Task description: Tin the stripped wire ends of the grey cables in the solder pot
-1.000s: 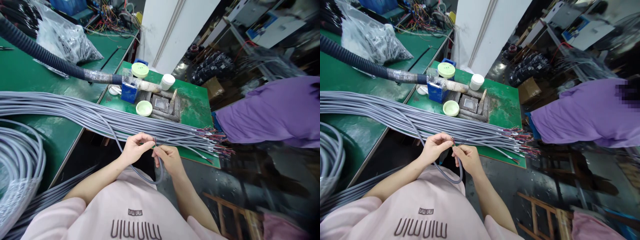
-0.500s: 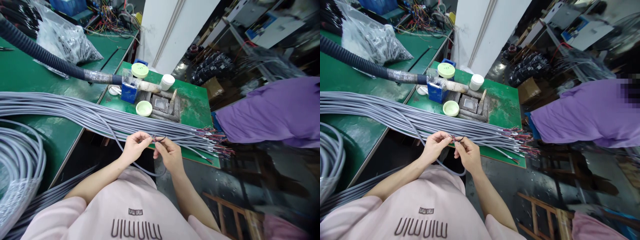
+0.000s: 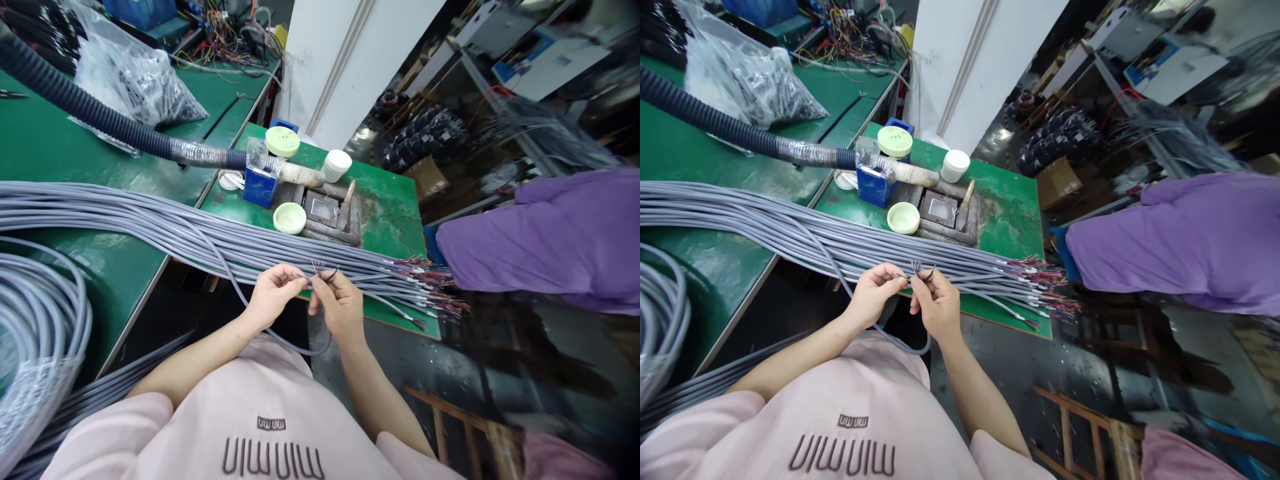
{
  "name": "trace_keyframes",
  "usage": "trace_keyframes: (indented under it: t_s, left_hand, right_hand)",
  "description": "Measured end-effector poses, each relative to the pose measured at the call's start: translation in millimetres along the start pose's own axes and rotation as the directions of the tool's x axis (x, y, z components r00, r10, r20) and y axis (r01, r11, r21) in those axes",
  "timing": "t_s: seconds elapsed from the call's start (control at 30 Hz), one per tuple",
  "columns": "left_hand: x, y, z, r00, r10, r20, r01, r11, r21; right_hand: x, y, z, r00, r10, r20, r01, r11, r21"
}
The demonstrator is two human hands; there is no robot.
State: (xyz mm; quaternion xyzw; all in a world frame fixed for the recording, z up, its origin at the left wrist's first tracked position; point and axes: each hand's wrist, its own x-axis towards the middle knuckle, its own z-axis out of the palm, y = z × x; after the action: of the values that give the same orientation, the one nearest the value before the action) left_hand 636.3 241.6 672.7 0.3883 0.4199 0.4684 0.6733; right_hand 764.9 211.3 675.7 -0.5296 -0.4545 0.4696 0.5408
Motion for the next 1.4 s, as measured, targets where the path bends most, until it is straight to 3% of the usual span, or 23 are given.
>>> trace_keyframes:
  t_s: [0.33,0.8,0.97,1.4]
  left_hand:
    - [1,0,2.2,0.997,-0.073,-0.008,0.072,0.993,-0.095]
    - [0,8,5.4,0.999,-0.052,-0.014,0.052,0.999,-0.015]
    - [2,5,1.5,0.998,-0.018,-0.068,0.020,0.999,0.040]
    - [10,-2,10.8,1.000,-0.013,-0.003,0.013,0.999,0.037]
  right_hand:
    - [1,2,5,1.000,-0.001,-0.017,0.001,1.000,0.003]
    - [5,6,7,0.997,0.005,-0.082,-0.002,0.999,0.033]
    - [10,5,4,0.999,0.052,-0.007,-0.052,0.998,0.028]
    - [30,2,-8,0.999,0.042,-0.006,-0.041,0.999,0.035]
